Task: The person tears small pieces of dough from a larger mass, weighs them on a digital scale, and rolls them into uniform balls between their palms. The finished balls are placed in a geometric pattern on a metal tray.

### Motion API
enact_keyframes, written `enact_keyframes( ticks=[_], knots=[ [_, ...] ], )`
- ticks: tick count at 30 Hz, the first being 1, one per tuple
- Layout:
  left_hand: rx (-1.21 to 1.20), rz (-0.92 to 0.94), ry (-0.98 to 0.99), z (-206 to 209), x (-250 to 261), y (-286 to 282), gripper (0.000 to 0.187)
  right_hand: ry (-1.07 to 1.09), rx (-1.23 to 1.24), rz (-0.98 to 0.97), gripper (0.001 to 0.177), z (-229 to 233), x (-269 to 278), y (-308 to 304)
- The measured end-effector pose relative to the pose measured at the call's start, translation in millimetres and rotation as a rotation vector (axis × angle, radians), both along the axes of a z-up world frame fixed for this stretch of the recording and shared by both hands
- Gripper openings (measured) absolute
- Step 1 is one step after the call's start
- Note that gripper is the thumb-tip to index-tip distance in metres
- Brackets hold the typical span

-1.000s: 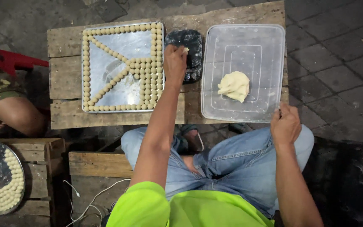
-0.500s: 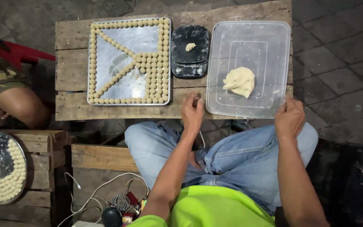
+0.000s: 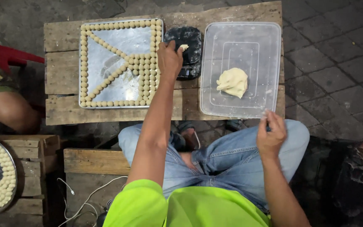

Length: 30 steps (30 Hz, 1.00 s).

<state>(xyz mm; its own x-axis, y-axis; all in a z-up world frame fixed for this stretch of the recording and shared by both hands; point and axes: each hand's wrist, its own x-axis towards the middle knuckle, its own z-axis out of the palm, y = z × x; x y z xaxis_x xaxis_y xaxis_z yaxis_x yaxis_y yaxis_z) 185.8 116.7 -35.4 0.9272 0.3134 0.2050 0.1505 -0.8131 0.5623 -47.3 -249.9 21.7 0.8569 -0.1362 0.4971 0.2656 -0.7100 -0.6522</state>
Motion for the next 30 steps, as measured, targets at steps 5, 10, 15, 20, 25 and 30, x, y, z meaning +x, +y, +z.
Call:
enact_keyframes(
  ticks=[5,10,15,20,25,30],
  knots=[
    [0.022,-0.045,-0.039,-21,11,-5,0.020,0.058,0.142,0.020,0.024,-16,-14,3],
    [-0.411,-0.116,-0.062,37,-46,-44,0.012,0.312,0.446,0.060,0.028,4,-17,33],
    [-0.872,-0.277,0.098,68,-170,-103,0.015,0.552,0.819,0.132,0.045,-9,-6,57],
    [-0.933,-0.212,0.293,70,-250,-113,0.022,0.599,0.623,0.192,0.022,-16,-12,68],
    [-0.962,-0.033,0.320,34,-269,-117,0.019,0.404,0.254,0.278,0.014,18,-25,87],
    [-1.080,0.119,0.331,13,-283,-125,0.020,0.168,-0.197,0.356,0.010,35,-54,111]
  ],
)
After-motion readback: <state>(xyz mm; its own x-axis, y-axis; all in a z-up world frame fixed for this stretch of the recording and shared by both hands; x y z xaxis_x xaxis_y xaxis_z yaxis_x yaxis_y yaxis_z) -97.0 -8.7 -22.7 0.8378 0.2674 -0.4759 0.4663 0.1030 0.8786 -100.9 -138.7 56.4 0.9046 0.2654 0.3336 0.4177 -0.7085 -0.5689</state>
